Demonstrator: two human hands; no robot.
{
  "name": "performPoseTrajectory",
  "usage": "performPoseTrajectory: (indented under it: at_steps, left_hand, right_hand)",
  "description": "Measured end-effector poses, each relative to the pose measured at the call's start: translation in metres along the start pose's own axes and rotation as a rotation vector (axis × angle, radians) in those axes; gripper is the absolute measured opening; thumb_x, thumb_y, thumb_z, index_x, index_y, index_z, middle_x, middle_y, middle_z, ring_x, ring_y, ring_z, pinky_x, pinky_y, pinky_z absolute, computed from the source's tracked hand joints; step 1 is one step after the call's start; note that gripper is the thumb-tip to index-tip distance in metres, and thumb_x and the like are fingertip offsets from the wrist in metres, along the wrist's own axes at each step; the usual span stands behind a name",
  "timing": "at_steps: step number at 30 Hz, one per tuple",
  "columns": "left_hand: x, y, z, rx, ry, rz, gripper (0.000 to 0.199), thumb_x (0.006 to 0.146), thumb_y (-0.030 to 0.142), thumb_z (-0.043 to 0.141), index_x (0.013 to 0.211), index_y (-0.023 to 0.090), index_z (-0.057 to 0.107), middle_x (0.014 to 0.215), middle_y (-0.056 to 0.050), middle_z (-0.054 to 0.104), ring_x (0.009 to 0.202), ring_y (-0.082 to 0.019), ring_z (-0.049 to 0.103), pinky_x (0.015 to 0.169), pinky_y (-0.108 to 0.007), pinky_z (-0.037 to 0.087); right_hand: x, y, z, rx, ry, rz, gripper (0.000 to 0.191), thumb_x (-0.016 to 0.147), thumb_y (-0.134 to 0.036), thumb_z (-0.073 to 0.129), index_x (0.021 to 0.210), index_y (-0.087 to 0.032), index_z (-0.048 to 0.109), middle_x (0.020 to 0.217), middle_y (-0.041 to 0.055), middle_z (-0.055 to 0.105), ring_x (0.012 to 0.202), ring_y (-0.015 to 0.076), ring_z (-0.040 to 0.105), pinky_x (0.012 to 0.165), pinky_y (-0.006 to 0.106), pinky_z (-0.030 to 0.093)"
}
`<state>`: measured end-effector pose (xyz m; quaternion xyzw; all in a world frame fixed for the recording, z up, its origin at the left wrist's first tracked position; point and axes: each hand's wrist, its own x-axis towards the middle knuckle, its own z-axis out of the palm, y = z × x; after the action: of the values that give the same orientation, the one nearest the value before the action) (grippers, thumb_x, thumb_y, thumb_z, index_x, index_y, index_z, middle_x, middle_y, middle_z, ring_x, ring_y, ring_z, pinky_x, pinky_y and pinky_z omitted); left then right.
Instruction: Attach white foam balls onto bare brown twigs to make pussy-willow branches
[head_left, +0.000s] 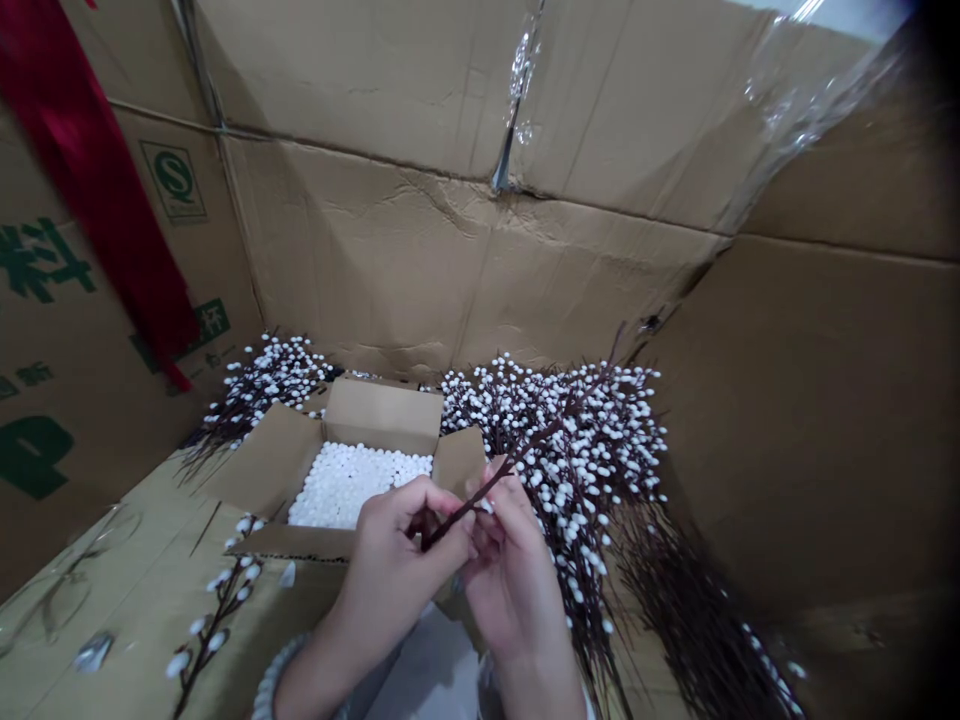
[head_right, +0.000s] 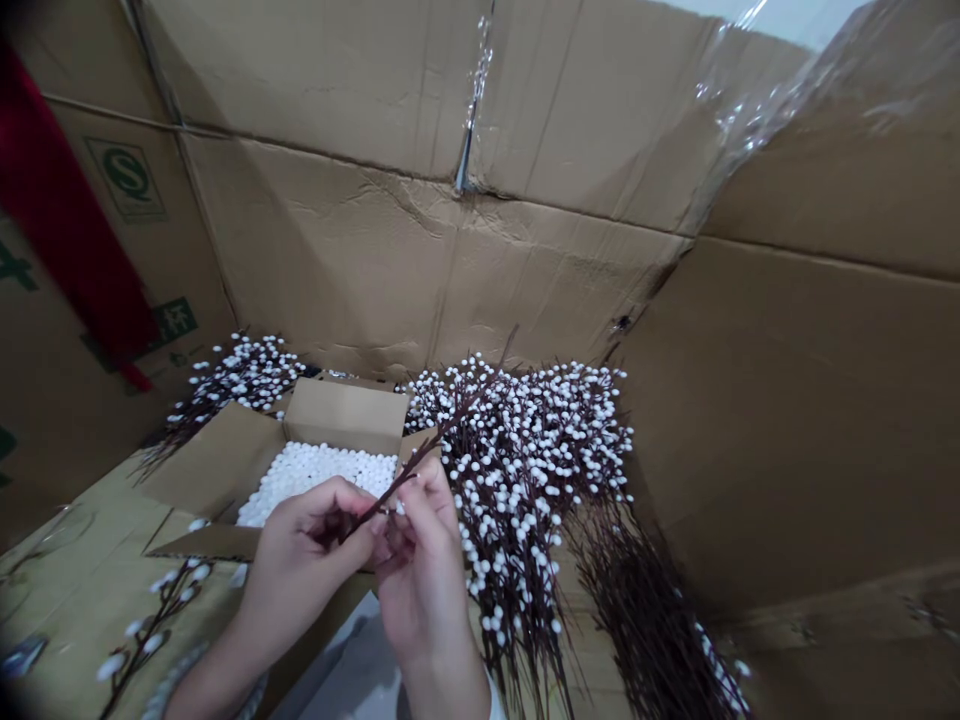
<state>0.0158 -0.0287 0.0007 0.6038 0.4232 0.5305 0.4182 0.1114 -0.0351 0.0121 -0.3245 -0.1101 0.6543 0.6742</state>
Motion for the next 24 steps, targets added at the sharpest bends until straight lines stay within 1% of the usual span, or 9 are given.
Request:
performPoseTrajectory:
  at_steps: [2,5,9,12,15,20,22,24]
  left_hand:
    - [-0.0011,-0.0002,0.002,0.012,0.037,0.05,0.011,0.072,0.017,0.062,0.061,0.018,0.065,0.05,0.003,0.062,0.044,-0.01,0.05,0.043,-0.017,0.037]
    - [-0.0033,-0.0014,0.0043,0.026,0.08,0.108,0.011,0.072,0.016,0.062,0.061,0.017,0.064,0.051,0.003,0.063,0.044,-0.009,0.05,0.042,-0.017,0.037]
    - [-0.0046,-0.0018,0.0052,0.051,0.102,0.144,0.012,0.073,0.015,0.062,0.062,0.018,0.063,0.052,0.003,0.064,0.044,-0.009,0.05,0.043,-0.017,0.038]
    - [-0.0044,-0.0007,0.0043,0.051,0.09,0.145,0.012,0.073,0.013,0.062,0.062,0.018,0.063,0.055,0.002,0.066,0.046,-0.01,0.053,0.045,-0.017,0.04]
    - [-0.0045,-0.001,0.0031,0.042,0.077,0.152,0.012,0.073,0.012,0.062,0.063,0.018,0.063,0.058,0.002,0.068,0.049,-0.01,0.056,0.047,-0.017,0.042]
    - [-0.0046,-0.0026,0.0025,0.029,0.065,0.14,0.012,0.073,0.012,0.063,0.063,0.018,0.063,0.059,0.002,0.067,0.05,-0.01,0.055,0.048,-0.017,0.042]
    - [-0.0037,-0.0016,0.0025,0.009,0.057,0.115,0.013,0.074,0.012,0.064,0.063,0.018,0.063,0.056,0.003,0.064,0.049,-0.009,0.053,0.047,-0.017,0.04]
    - [-0.0025,-0.0004,0.0024,-0.039,0.039,0.079,0.013,0.077,0.016,0.064,0.064,0.019,0.063,0.055,0.004,0.06,0.047,-0.008,0.049,0.044,-0.016,0.038]
  right_hand:
    - [-0.0004,0.0011,-0.0007,-0.03,0.013,-0.048,0.043,0.049,-0.031,0.089,0.064,-0.021,0.051,0.052,-0.012,0.049,0.041,0.0025,0.04,0.042,0.011,0.038]
    - [-0.0001,0.003,-0.0014,-0.072,0.004,-0.121,0.041,0.054,-0.034,0.086,0.065,-0.022,0.048,0.054,-0.0115,0.049,0.041,0.0035,0.04,0.041,0.012,0.037]
    - [0.0006,0.0044,-0.0008,-0.071,-0.035,-0.122,0.043,0.054,-0.035,0.087,0.064,-0.021,0.047,0.056,-0.0105,0.052,0.044,0.0037,0.044,0.042,0.011,0.039]
    - [0.0007,0.0046,-0.0004,-0.046,-0.039,-0.113,0.044,0.052,-0.034,0.089,0.064,-0.021,0.049,0.058,-0.0097,0.056,0.047,0.0036,0.047,0.045,0.011,0.041]
    - [0.0001,0.0045,-0.0008,-0.037,-0.041,-0.12,0.043,0.053,-0.033,0.089,0.065,-0.021,0.05,0.058,-0.0098,0.056,0.048,0.0038,0.048,0.046,0.011,0.042]
    - [-0.0012,0.0049,-0.0012,-0.041,-0.052,-0.115,0.044,0.051,-0.035,0.09,0.064,-0.02,0.051,0.06,-0.009,0.057,0.049,0.0042,0.049,0.047,0.011,0.043]
    - [-0.0008,0.0061,-0.0014,-0.064,-0.052,-0.123,0.044,0.053,-0.038,0.089,0.064,-0.02,0.051,0.058,-0.0089,0.056,0.048,0.0042,0.047,0.046,0.011,0.042]
    - [0.0009,0.0073,-0.0016,-0.133,-0.07,-0.169,0.041,0.06,-0.044,0.085,0.066,-0.021,0.052,0.056,-0.009,0.051,0.046,0.0043,0.044,0.044,0.011,0.04]
